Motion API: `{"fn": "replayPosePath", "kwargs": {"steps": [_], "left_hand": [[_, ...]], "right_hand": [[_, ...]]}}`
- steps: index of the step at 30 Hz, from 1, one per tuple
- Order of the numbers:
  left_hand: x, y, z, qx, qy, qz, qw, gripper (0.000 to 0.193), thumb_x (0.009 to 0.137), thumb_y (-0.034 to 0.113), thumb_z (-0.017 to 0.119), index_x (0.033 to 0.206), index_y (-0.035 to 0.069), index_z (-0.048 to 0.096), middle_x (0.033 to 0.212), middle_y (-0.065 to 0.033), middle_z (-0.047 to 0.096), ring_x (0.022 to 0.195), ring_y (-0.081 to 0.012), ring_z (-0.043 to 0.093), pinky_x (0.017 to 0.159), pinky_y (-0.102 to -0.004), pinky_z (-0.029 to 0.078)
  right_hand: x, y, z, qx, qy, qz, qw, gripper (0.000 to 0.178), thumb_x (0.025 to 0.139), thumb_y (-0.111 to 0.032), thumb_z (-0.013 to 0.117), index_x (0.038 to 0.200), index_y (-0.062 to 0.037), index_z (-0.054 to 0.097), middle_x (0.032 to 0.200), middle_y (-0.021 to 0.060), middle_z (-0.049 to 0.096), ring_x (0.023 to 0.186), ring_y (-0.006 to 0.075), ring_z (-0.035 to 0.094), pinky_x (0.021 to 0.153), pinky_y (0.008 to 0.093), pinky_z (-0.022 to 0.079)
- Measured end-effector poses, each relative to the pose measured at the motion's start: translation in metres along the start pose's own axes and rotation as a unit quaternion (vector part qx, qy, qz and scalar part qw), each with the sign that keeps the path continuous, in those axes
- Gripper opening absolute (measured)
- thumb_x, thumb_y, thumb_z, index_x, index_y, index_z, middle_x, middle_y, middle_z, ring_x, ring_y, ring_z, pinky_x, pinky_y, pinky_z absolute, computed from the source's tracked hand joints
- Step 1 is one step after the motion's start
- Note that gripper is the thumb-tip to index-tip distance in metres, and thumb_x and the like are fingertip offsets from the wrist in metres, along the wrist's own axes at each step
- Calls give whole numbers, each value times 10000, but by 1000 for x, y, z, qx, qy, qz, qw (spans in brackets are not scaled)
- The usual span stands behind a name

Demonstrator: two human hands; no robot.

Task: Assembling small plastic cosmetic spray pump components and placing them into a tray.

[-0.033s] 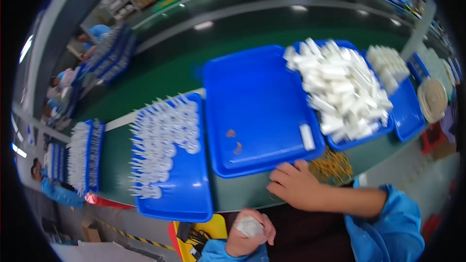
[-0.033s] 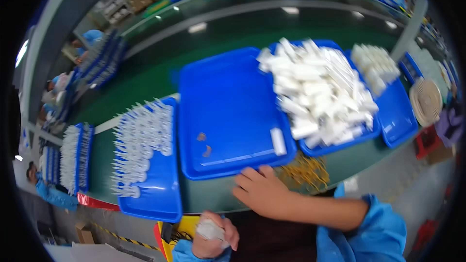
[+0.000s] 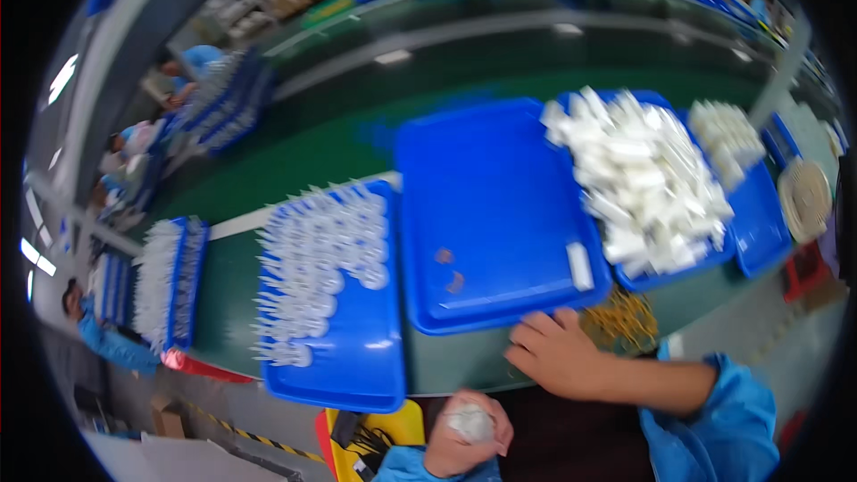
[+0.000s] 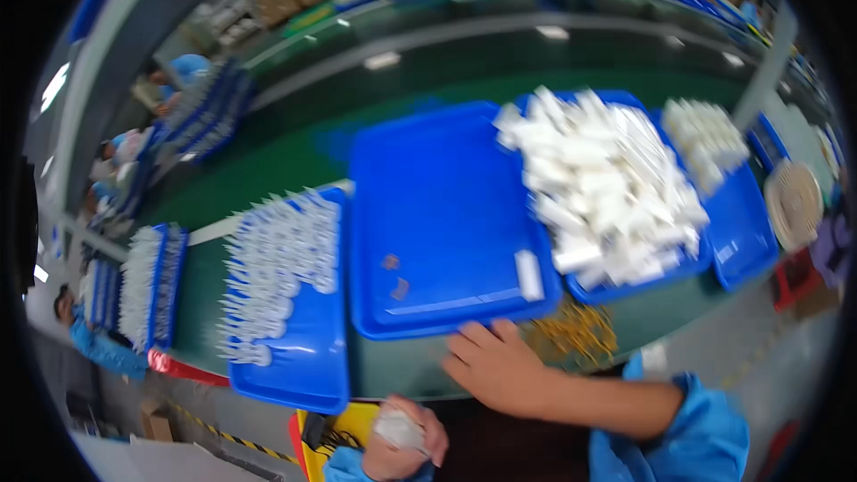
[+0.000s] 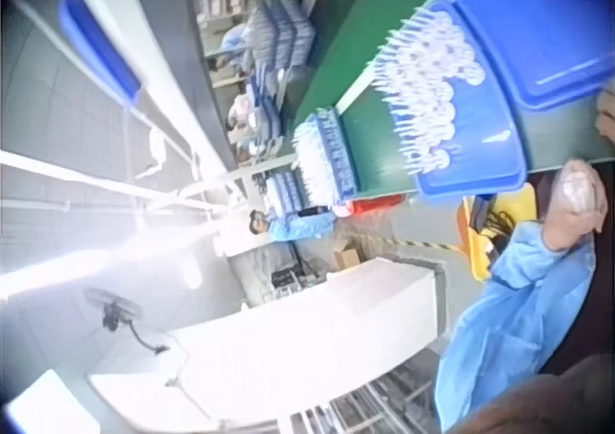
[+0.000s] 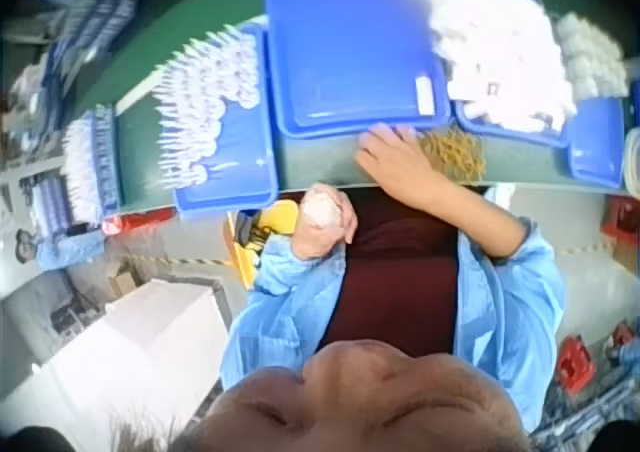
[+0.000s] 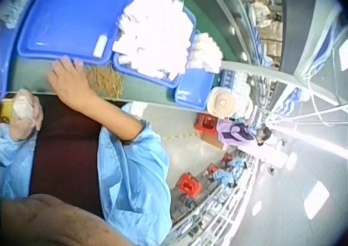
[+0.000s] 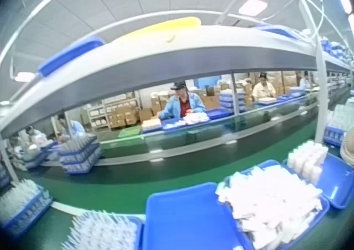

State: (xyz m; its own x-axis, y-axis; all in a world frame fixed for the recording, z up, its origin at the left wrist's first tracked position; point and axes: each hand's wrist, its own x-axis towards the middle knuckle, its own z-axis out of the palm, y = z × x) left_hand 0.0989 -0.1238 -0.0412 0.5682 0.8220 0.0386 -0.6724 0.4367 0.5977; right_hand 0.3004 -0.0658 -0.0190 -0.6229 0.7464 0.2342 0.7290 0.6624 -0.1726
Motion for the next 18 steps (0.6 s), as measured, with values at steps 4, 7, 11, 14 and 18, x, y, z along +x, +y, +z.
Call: {"fn": "replayPosePath", "kwargs": {"steps": [4,7,11,14,18], "left_hand": [[10,4,21,499,158,44,851,338,616,-90,718,825,16,476,704,-114,520,584,-157,530,473,-268,444],[26,7,26,490,172,144,842,229,740,39,687,913,29,537,852,-47,576,752,-100,556,670,-244,460],[25,1,24,289,101,-84,948,230,764,40,660,950,41,523,812,-42,567,659,-77,546,604,-214,444],[31,10,32,98,16,-185,978,155,795,55,626,858,51,485,737,-44,529,599,-85,499,537,-215,402],[31,14,36,-183,-227,-138,946,250,662,-65,700,777,3,489,750,-114,529,585,-154,539,514,-249,440]], "right_hand": [[-5,-3,0,-13,66,-13,998,129,708,-195,545,814,-126,569,867,-3,519,901,191,483,710,386,309],[-8,-12,-14,31,100,-40,994,123,706,-175,563,813,-115,568,863,2,534,879,203,497,709,387,310],[-15,-22,-30,62,127,-56,988,171,650,-146,620,804,-139,546,814,-10,545,818,210,495,704,379,279],[-24,-20,-26,82,157,-26,984,212,617,-120,641,805,-142,545,785,-5,548,789,217,491,682,377,288],[-38,-7,-26,212,130,15,968,113,740,-153,595,826,-99,544,801,34,531,822,239,493,720,385,335]]}}
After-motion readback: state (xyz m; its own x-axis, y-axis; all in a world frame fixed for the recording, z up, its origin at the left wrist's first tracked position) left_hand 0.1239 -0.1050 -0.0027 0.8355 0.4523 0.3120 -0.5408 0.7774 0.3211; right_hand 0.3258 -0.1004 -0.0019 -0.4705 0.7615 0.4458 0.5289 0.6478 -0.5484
